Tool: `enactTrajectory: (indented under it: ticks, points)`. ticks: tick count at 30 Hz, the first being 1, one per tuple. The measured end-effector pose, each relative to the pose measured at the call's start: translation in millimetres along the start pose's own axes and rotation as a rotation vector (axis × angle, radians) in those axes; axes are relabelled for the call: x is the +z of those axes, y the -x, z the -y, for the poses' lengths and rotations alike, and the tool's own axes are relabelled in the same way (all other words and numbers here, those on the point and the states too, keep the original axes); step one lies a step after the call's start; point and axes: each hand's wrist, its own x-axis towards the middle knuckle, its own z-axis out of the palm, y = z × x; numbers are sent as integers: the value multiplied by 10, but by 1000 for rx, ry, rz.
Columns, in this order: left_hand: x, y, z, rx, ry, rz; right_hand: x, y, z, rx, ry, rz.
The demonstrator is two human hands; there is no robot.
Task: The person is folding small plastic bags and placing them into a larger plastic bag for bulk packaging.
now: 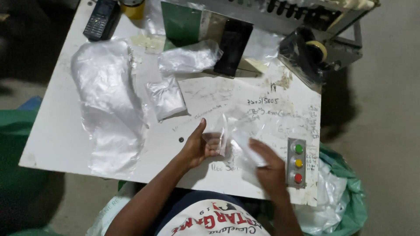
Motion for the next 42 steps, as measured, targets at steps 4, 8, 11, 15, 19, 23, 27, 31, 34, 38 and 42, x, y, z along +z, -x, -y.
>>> enactTrajectory:
  ticks: [4, 8, 11, 15, 19, 23, 27, 31, 34, 38, 42]
  points:
    - [52, 366, -14, 187, -130, -54, 131, -57, -207, 57, 189, 169]
    - [53, 374, -60, 472, -249, -177, 47, -164, -103, 249, 15, 96]
    - [4, 261, -48, 548, -257, -327, -48, -150, -42, 409, -239, -144]
    - [182, 31, 96, 597, -316, -233, 127, -38, -94, 739, -622, -280]
    - [343, 72, 214, 434, -142, 93, 265, -250, -395, -2, -713, 115]
    - [223, -37, 193, 1088, -768, -55, 355, -135, -1070, 531, -1463, -197]
    - [148, -238, 105, 1158, -1338, -79, 212, -259, -199, -31, -186, 19]
    - [240, -157, 288, 1122, -1659, 106, 456, -155, -432, 75, 0, -120]
    - [252, -256, 467, 1309, -1580, 173, 421, -257, 69, 592, -357, -340]
    - [397, -278, 390, 1368, -1202, -263, 462, -270, 9, 529, -399, -511]
    - [857, 27, -24, 1797, -1256, -7, 566, -310, -560, -346, 282, -391]
